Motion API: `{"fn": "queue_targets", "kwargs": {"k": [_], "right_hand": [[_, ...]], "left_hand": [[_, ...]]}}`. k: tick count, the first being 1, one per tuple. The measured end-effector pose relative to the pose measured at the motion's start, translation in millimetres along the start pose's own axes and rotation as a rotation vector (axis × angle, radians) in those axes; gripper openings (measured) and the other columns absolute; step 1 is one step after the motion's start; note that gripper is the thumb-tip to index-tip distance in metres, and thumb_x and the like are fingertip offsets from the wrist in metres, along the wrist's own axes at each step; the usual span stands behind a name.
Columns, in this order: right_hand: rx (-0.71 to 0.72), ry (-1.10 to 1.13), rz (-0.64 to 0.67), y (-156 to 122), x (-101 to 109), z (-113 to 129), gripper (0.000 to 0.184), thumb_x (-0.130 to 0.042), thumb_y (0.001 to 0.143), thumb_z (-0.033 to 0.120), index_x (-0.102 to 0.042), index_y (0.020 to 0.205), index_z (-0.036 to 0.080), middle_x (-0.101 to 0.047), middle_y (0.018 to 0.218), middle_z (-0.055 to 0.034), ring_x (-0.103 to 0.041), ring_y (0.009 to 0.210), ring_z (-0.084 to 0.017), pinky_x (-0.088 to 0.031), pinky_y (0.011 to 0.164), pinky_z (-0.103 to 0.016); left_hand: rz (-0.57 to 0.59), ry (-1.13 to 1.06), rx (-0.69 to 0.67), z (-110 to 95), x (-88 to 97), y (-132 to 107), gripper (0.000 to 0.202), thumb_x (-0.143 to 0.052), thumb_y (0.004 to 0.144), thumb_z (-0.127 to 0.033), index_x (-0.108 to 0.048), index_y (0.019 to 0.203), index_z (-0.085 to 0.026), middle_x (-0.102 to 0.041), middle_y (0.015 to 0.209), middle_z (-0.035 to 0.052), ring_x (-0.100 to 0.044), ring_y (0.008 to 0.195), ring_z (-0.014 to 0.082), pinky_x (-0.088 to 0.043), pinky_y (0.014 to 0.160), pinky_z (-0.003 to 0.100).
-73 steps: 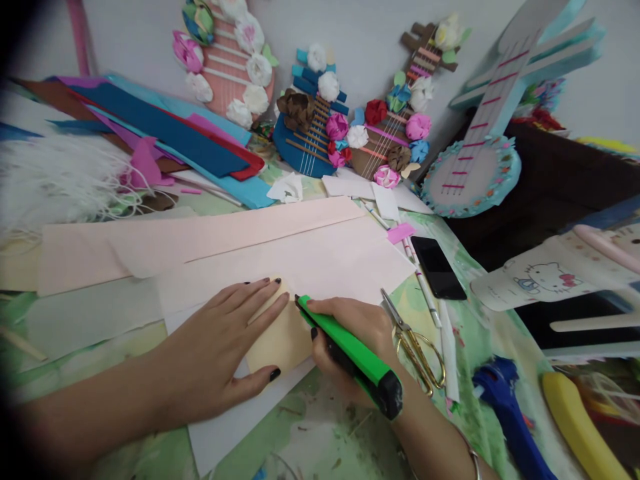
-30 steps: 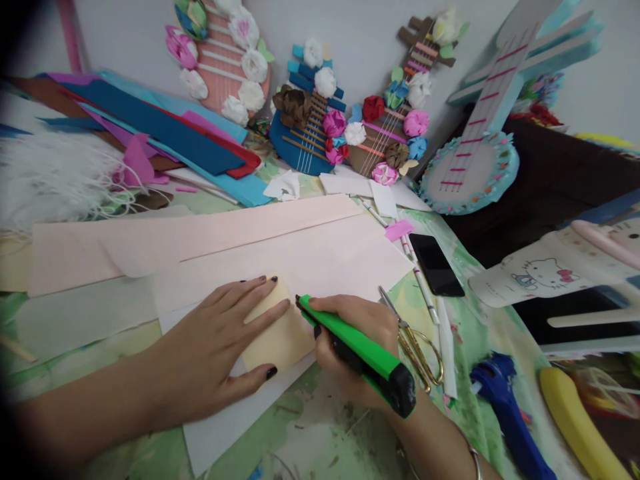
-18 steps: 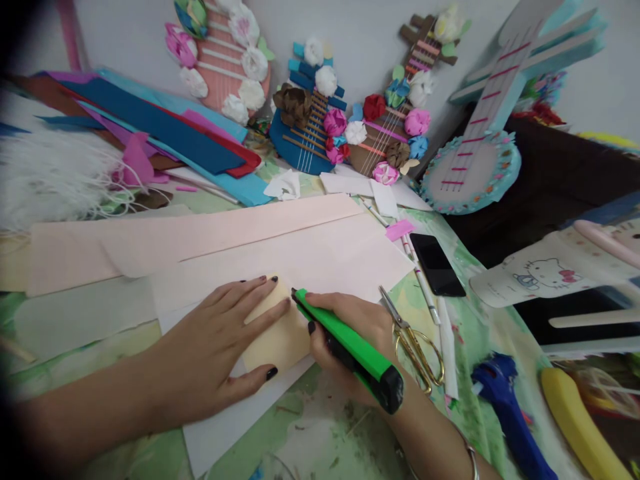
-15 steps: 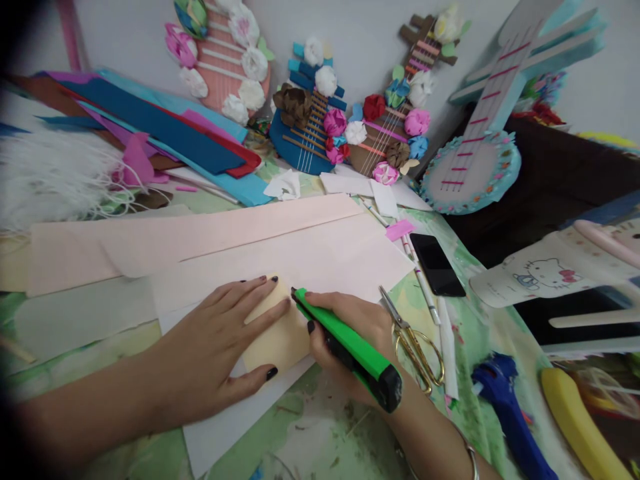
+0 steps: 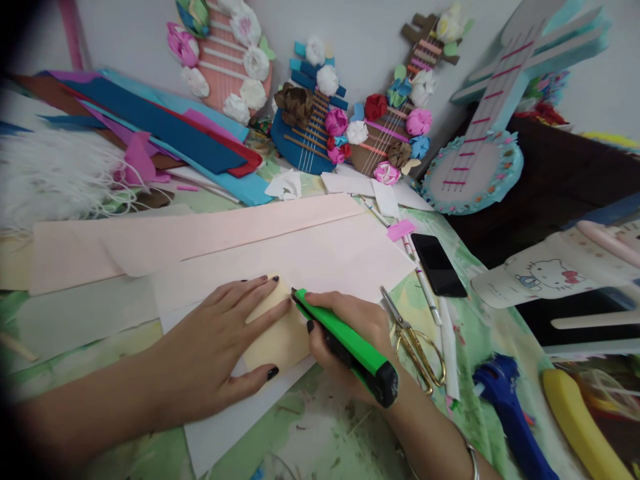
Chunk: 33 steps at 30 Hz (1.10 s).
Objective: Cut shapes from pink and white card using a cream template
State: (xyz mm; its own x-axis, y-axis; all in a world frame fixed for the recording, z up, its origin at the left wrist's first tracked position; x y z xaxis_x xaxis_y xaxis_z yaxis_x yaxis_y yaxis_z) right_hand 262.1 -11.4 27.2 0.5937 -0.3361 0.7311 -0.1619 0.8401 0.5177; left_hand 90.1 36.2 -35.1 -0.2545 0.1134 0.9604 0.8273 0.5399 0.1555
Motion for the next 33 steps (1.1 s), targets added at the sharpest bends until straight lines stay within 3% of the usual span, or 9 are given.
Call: {"fn": "queue_targets", "kwargs": {"k": [17,33], "right_hand": [[-0.01,0.064,0.01,-3.2,-1.8,-4.1,0.03,-0.058,0.079,0.005,-0.068,0.103,0.02,-0.079,0.092,-0.0008,-0.075,0.077,-0.011,-0.06,0.075,-0.018],[0.043,0.002,0.012,1.6,3.4,5.4,0.029,-0.055,0.079,0.007,-0.068,0.1,0.021,-0.079,0.085,-0.0017,-0.075,0.068,-0.015,-0.063,0.069,-0.025]], "left_hand": [[-0.01,-0.001,-0.004,0.2,-0.7,-1.2,0.072,-0.056,0.087,-0.054,-0.043,0.148,-0.018,-0.037,0.155,0.0238,-0.033,0.144,0.0416,-0.03,0.113,0.059],[-0.005,0.001,0.004,-0.3,0.3,-2.6,0.072,-0.056,0.087,-0.054,-0.043,0.148,-0.019,-0.037,0.155,0.0232,-0.033,0.144,0.0416,-0.03,0.113,0.059]]}}
Point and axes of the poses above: each hand's wrist, its own y-axis towards the middle knuckle, its own x-axis out of the back of the hand, z = x × y, the point moved 4 cm from there along y, towards the middle knuckle
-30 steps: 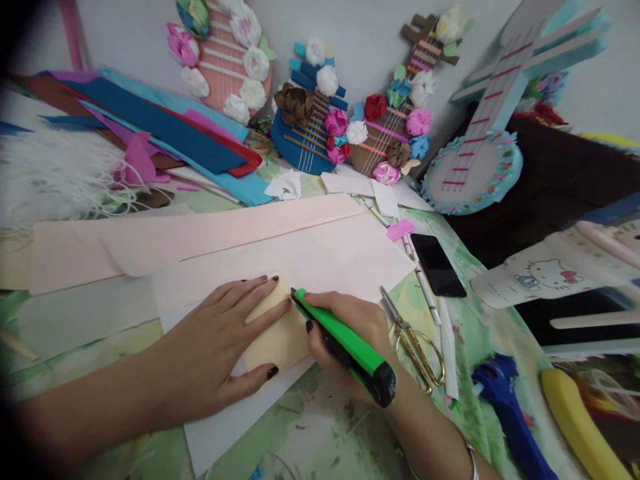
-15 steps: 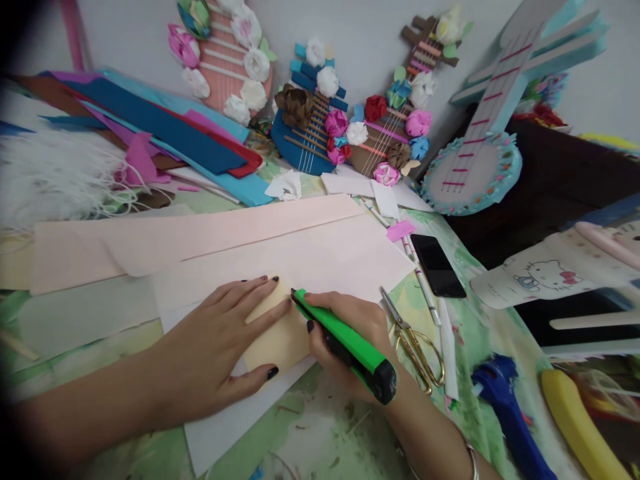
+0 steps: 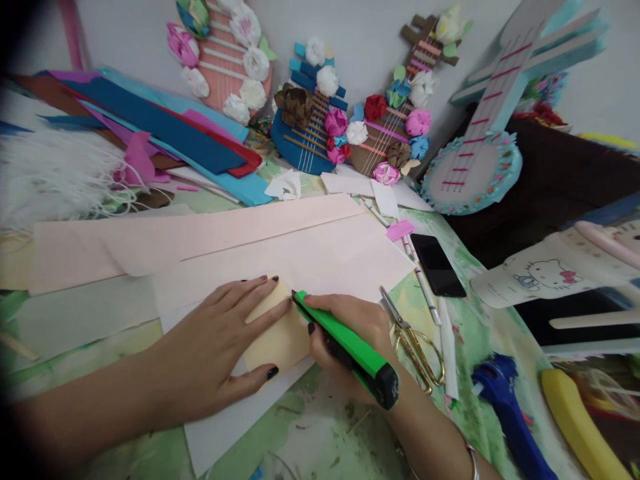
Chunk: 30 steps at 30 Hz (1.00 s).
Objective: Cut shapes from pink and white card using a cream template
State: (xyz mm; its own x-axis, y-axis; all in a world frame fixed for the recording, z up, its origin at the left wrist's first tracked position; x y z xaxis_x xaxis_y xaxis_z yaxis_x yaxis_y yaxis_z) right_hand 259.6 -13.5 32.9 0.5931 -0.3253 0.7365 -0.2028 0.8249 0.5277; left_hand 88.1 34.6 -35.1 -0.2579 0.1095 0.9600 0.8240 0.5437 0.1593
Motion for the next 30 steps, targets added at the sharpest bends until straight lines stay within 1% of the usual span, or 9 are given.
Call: {"fn": "queue_targets", "kwargs": {"k": [6,13,19,21,25,30], "right_hand": [[0.017,0.018,-0.025,-1.2,2.6,-0.8,0.032,-0.054,0.075,0.006,-0.069,0.098,0.022,-0.079,0.082,-0.0011,-0.075,0.065,-0.014,-0.063,0.066,-0.023],[0.044,-0.017,-0.006,0.5,2.4,0.9,0.029,-0.055,0.077,0.007,-0.067,0.098,0.023,-0.08,0.086,-0.0015,-0.076,0.067,-0.016,-0.063,0.065,-0.025],[0.063,-0.023,-0.04,-1.7,5.9,2.4,0.033,-0.053,0.073,0.005,-0.066,0.097,0.025,-0.078,0.079,0.0003,-0.074,0.064,-0.015,-0.062,0.062,-0.024],[0.064,-0.021,-0.033,-1.7,6.0,2.5,0.035,-0.053,0.073,0.004,-0.066,0.097,0.025,-0.078,0.077,0.001,-0.074,0.063,-0.015,-0.061,0.061,-0.023],[0.053,-0.014,-0.015,-0.5,5.8,2.2,0.035,-0.054,0.072,0.004,-0.066,0.097,0.025,-0.078,0.077,0.0016,-0.074,0.064,-0.015,-0.062,0.063,-0.023],[0.056,-0.002,-0.02,0.6,7.0,3.6,0.028,-0.056,0.075,0.007,-0.066,0.096,0.023,-0.079,0.081,-0.0007,-0.075,0.066,-0.014,-0.061,0.065,-0.021]], "left_hand": [[-0.001,-0.001,0.0,0.1,0.9,0.9,0.071,-0.055,0.087,-0.054,-0.044,0.148,-0.018,-0.038,0.154,0.0229,-0.034,0.143,0.041,-0.031,0.112,0.058],[0.0,0.019,0.0,0.9,-0.1,1.6,0.072,-0.055,0.087,-0.055,-0.042,0.149,-0.019,-0.038,0.154,0.023,-0.035,0.143,0.0404,-0.031,0.112,0.058],[0.012,0.01,-0.004,0.7,1.1,1.7,0.072,-0.054,0.087,-0.055,-0.043,0.149,-0.019,-0.038,0.154,0.0233,-0.034,0.144,0.0403,-0.032,0.112,0.058],[0.011,0.009,-0.002,0.8,0.9,1.8,0.072,-0.054,0.087,-0.054,-0.043,0.149,-0.019,-0.039,0.154,0.0232,-0.034,0.144,0.0405,-0.032,0.112,0.058],[-0.017,0.015,-0.006,0.7,0.4,1.6,0.071,-0.054,0.088,-0.055,-0.043,0.149,-0.02,-0.039,0.154,0.0225,-0.035,0.143,0.0405,-0.032,0.111,0.059],[-0.045,0.017,-0.026,0.2,1.0,0.6,0.071,-0.058,0.086,-0.054,-0.045,0.148,-0.021,-0.041,0.151,0.024,-0.038,0.141,0.0407,-0.035,0.11,0.059]]}}
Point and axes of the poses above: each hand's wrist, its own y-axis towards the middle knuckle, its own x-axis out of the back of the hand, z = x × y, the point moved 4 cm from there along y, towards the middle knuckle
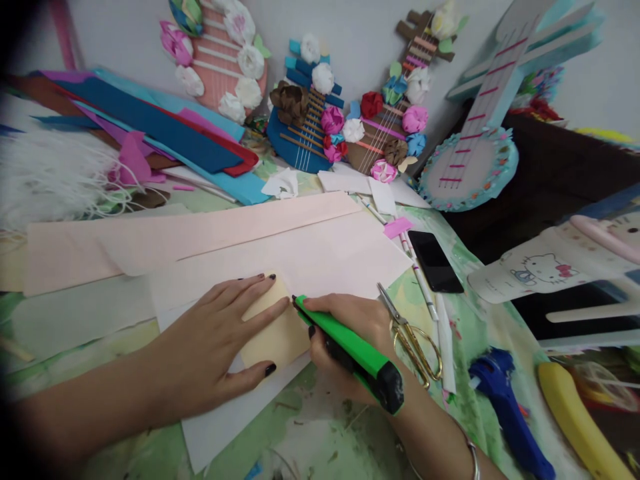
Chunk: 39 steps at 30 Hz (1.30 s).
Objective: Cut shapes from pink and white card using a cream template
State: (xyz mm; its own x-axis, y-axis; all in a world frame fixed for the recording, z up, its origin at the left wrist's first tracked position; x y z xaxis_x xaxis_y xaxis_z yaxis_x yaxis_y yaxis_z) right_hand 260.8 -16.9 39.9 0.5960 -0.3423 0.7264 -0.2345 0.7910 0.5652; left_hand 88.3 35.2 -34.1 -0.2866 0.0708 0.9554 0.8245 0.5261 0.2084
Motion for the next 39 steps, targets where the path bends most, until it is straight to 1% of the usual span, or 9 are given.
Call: {"fn": "queue_targets", "kwargs": {"k": [5,9,16,25,28,31,35,37,39], "right_hand": [[-0.002,-0.015,0.02,0,0,0,0.028,-0.055,0.076,0.008,-0.066,0.097,0.024,-0.079,0.082,0.0002,-0.074,0.064,-0.014,-0.06,0.063,-0.022],[0.007,-0.03,0.007,-1,1,-1,0.029,-0.054,0.075,0.008,-0.066,0.096,0.024,-0.079,0.079,0.0004,-0.073,0.061,-0.014,-0.06,0.061,-0.022],[-0.002,-0.034,0.012,-2,-1,-2,0.031,-0.052,0.074,0.007,-0.065,0.096,0.025,-0.078,0.077,0.0011,-0.073,0.062,-0.014,-0.059,0.061,-0.022],[-0.006,0.012,0.009,-1,0,1,0.028,-0.056,0.074,0.007,-0.066,0.095,0.022,-0.078,0.077,0.0004,-0.073,0.063,-0.012,-0.058,0.062,-0.019],[-0.019,0.028,0.042,-2,0,1,0.027,-0.056,0.076,0.007,-0.067,0.097,0.021,-0.078,0.079,-0.0005,-0.073,0.064,-0.012,-0.057,0.063,-0.02],[-0.052,0.058,0.075,-4,1,-1,0.027,-0.056,0.078,0.007,-0.068,0.099,0.019,-0.076,0.077,0.0002,-0.07,0.059,-0.011,-0.056,0.061,-0.019],[-0.141,0.106,0.138,-10,2,-5,0.023,-0.058,0.082,0.012,-0.068,0.102,0.019,-0.073,0.074,0.0021,-0.064,0.054,-0.009,-0.052,0.056,-0.019],[-0.168,0.126,0.181,-14,2,-6,0.023,-0.06,0.086,0.016,-0.067,0.107,0.02,-0.073,0.078,0.0018,-0.064,0.057,-0.008,-0.053,0.057,-0.018],[-0.172,0.126,0.211,-20,1,-7,0.025,-0.062,0.088,0.019,-0.065,0.112,0.021,-0.074,0.085,0.0009,-0.067,0.065,-0.009,-0.054,0.064,-0.019]], "left_hand": [[-0.028,0.004,-0.015,0,1.7,-1,0.065,-0.059,0.087,-0.05,-0.048,0.145,-0.023,-0.041,0.15,0.024,-0.039,0.14,0.0412,-0.037,0.108,0.059],[-0.012,-0.009,-0.012,0,0.8,0,0.066,-0.059,0.087,-0.051,-0.047,0.146,-0.025,-0.041,0.15,0.0236,-0.039,0.14,0.0427,-0.037,0.107,0.06],[-0.019,-0.014,0.008,0,0.3,1,0.066,-0.06,0.085,-0.051,-0.047,0.145,-0.027,-0.042,0.15,0.0223,-0.038,0.14,0.0422,-0.035,0.109,0.059],[0.003,-0.008,0.0,0,2.5,2,0.065,-0.059,0.086,-0.051,-0.048,0.145,-0.025,-0.042,0.15,0.0225,-0.038,0.14,0.0416,-0.035,0.109,0.059],[-0.014,0.005,0.003,0,2.0,2,0.065,-0.06,0.086,-0.051,-0.049,0.144,-0.025,-0.043,0.149,0.0221,-0.038,0.14,0.0399,-0.034,0.11,0.058],[-0.023,0.015,-0.001,0,1.4,2,0.064,-0.059,0.087,-0.052,-0.049,0.144,-0.025,-0.043,0.149,0.0222,-0.04,0.139,0.0392,-0.035,0.11,0.057],[0.013,0.017,0.0,1,1.1,2,0.065,-0.057,0.088,-0.053,-0.048,0.146,-0.025,-0.042,0.15,0.0239,-0.039,0.14,0.0407,-0.034,0.11,0.058],[0.035,0.012,0.006,1,1.6,3,0.066,-0.055,0.089,-0.053,-0.047,0.147,-0.025,-0.042,0.15,0.0246,-0.038,0.141,0.0415,-0.034,0.11,0.058],[0.046,0.009,0.013,1,2.5,3,0.066,-0.053,0.089,-0.053,-0.045,0.148,-0.025,-0.041,0.151,0.0245,-0.037,0.141,0.0416,-0.034,0.11,0.058]]}}
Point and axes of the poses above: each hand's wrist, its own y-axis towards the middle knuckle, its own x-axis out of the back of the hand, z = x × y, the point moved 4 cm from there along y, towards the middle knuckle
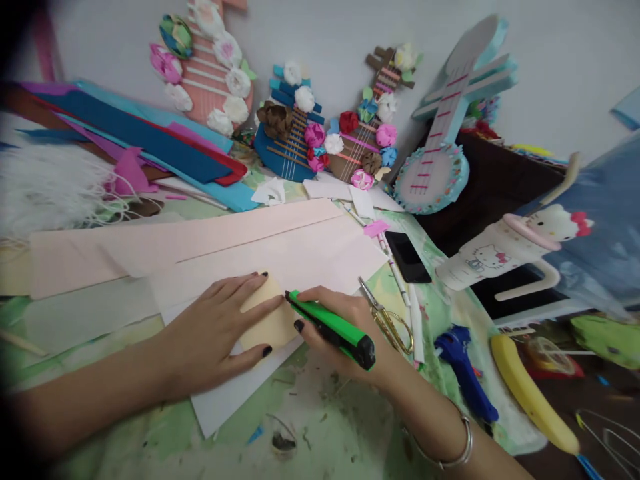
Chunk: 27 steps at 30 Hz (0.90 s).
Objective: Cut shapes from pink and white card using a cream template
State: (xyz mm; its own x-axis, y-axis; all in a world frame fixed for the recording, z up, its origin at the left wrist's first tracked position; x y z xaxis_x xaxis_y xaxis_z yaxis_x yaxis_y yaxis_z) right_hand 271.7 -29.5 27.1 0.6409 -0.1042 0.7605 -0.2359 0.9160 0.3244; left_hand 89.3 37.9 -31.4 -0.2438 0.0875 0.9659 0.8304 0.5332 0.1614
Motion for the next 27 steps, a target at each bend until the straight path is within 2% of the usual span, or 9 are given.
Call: {"fn": "queue_targets", "kwargs": {"k": [4,7,12,27], "right_hand": [[0.019,-0.055,-0.037,-11,-2,-2,0.031,-0.062,0.088,0.021,-0.062,0.119,0.02,-0.076,0.099,-0.0039,-0.072,0.078,-0.013,-0.057,0.073,-0.023],[0.05,-0.096,-0.112,-19,-4,-4,0.03,-0.06,0.087,0.018,-0.062,0.117,0.018,-0.076,0.097,-0.0065,-0.073,0.081,-0.015,-0.059,0.072,-0.024],[0.108,-0.122,-0.221,-23,-9,-6,0.028,-0.057,0.084,0.015,-0.062,0.111,0.02,-0.074,0.088,-0.0044,-0.072,0.076,-0.015,-0.058,0.068,-0.025],[0.171,-0.214,-0.249,-22,-12,-1,0.033,-0.053,0.079,0.01,-0.06,0.109,0.021,-0.06,0.071,0.0004,-0.062,0.06,-0.013,-0.048,0.051,-0.022]], "left_hand": [[0.018,0.001,0.003,0,1.0,0,0.065,-0.051,0.09,-0.053,-0.046,0.148,-0.024,-0.04,0.152,0.0252,-0.037,0.141,0.0413,-0.033,0.11,0.058],[0.022,0.008,0.002,0,0.7,-1,0.064,-0.051,0.09,-0.053,-0.047,0.147,-0.024,-0.04,0.152,0.0258,-0.038,0.141,0.0415,-0.033,0.11,0.058],[-0.01,0.02,-0.009,1,-0.3,0,0.064,-0.052,0.089,-0.053,-0.048,0.146,-0.025,-0.043,0.15,0.0247,-0.04,0.139,0.0408,-0.035,0.109,0.058],[-0.09,0.039,-0.043,1,-4.1,-2,0.062,-0.054,0.09,-0.054,-0.05,0.145,-0.026,-0.042,0.149,0.0239,-0.042,0.137,0.0413,-0.037,0.107,0.057]]}}
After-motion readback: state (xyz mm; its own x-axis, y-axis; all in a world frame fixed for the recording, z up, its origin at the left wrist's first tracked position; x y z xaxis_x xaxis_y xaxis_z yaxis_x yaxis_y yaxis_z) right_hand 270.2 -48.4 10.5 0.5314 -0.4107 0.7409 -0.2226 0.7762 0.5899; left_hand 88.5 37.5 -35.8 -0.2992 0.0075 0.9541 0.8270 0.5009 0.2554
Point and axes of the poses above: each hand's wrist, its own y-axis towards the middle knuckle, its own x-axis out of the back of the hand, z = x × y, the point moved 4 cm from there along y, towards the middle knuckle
